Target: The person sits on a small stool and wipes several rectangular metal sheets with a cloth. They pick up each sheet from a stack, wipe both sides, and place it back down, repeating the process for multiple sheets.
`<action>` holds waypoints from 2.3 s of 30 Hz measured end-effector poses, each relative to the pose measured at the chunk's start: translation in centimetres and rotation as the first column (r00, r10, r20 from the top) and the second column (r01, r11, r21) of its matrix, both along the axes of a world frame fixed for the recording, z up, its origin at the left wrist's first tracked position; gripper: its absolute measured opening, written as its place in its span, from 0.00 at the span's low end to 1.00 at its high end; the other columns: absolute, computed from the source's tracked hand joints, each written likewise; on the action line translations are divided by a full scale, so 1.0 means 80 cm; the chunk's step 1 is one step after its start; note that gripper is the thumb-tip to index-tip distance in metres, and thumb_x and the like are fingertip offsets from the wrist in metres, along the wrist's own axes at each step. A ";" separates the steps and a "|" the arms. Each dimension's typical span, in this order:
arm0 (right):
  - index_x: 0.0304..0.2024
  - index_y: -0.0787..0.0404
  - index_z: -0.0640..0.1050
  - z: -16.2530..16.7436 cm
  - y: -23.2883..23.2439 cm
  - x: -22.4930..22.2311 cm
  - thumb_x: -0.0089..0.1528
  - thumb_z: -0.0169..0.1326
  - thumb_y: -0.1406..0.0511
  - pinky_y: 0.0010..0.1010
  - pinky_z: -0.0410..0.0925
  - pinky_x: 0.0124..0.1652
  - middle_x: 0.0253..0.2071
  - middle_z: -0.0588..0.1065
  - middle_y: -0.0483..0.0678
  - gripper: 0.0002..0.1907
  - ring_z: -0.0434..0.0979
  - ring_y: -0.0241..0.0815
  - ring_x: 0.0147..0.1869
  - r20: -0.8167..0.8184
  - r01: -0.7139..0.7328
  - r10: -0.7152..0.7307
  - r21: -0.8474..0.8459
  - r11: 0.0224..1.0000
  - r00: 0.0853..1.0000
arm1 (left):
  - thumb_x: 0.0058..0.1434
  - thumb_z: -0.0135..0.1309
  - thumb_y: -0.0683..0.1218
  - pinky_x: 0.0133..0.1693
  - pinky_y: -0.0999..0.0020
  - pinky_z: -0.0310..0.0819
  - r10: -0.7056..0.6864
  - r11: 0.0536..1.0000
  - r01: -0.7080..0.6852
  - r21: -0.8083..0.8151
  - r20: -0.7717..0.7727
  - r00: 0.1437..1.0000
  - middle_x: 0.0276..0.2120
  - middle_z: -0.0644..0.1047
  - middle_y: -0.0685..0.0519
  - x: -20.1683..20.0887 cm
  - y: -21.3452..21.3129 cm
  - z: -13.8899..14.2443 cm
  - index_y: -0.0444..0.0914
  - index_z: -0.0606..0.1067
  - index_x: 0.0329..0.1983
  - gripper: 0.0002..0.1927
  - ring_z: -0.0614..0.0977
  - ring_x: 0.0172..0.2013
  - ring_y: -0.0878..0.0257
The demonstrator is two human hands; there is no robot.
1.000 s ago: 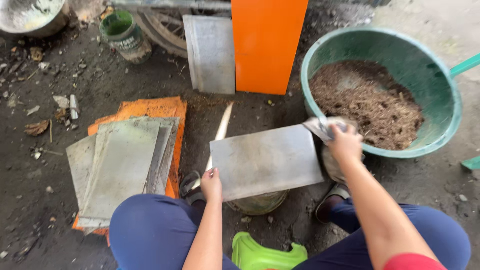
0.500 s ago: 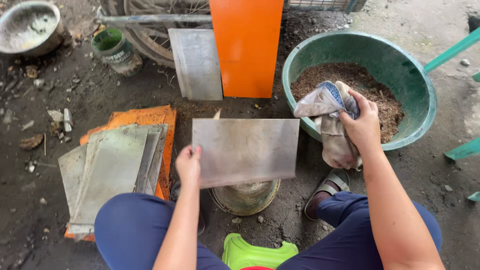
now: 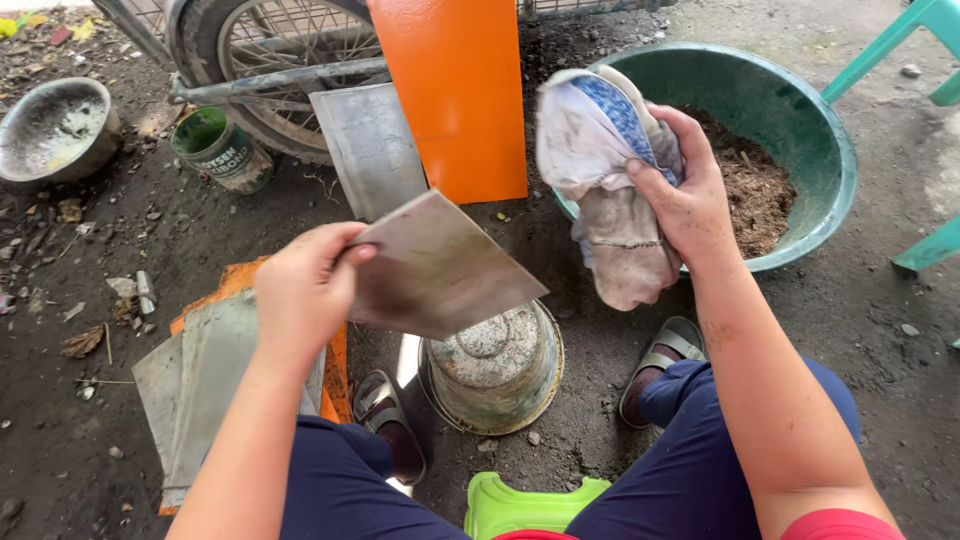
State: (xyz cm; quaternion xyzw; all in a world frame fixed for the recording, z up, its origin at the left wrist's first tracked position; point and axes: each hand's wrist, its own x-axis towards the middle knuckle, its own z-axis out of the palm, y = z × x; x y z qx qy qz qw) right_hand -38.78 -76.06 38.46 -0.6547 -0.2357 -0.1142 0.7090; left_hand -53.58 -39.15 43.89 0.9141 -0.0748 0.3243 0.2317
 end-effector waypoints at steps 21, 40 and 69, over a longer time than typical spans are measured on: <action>0.63 0.59 0.65 -0.310 0.171 -0.023 0.51 0.64 0.69 0.37 0.60 0.70 0.64 0.64 0.50 0.38 0.67 0.45 0.69 0.048 0.173 -0.172 -0.025 0.985 0.984 | 0.62 0.65 0.46 0.36 0.64 0.77 0.122 0.992 -0.123 -0.020 -0.036 0.992 0.35 0.83 0.50 0.020 0.051 -0.027 0.42 0.82 0.44 0.08 0.85 0.34 0.56; 0.63 0.57 0.68 -0.153 0.200 -0.028 0.50 0.66 0.62 0.43 0.60 0.72 0.63 0.66 0.54 0.40 0.66 0.50 0.72 0.166 -0.116 0.139 -0.142 0.983 0.976 | 0.65 0.64 0.40 0.46 0.71 0.75 0.146 0.978 -0.159 -0.133 -0.102 0.984 0.39 0.83 0.50 -0.021 0.126 -0.067 0.36 0.81 0.50 0.11 0.83 0.40 0.66; 0.65 0.58 0.64 -0.046 0.059 0.015 0.56 0.61 0.73 0.37 0.71 0.67 0.59 0.72 0.49 0.36 0.75 0.41 0.65 0.166 -0.046 0.036 0.056 0.997 0.985 | 0.73 0.52 0.45 0.50 0.68 0.68 0.191 0.115 -0.221 -0.968 -0.197 0.962 0.44 0.79 0.51 -0.024 -0.017 -0.398 0.29 0.75 0.52 0.14 0.76 0.44 0.65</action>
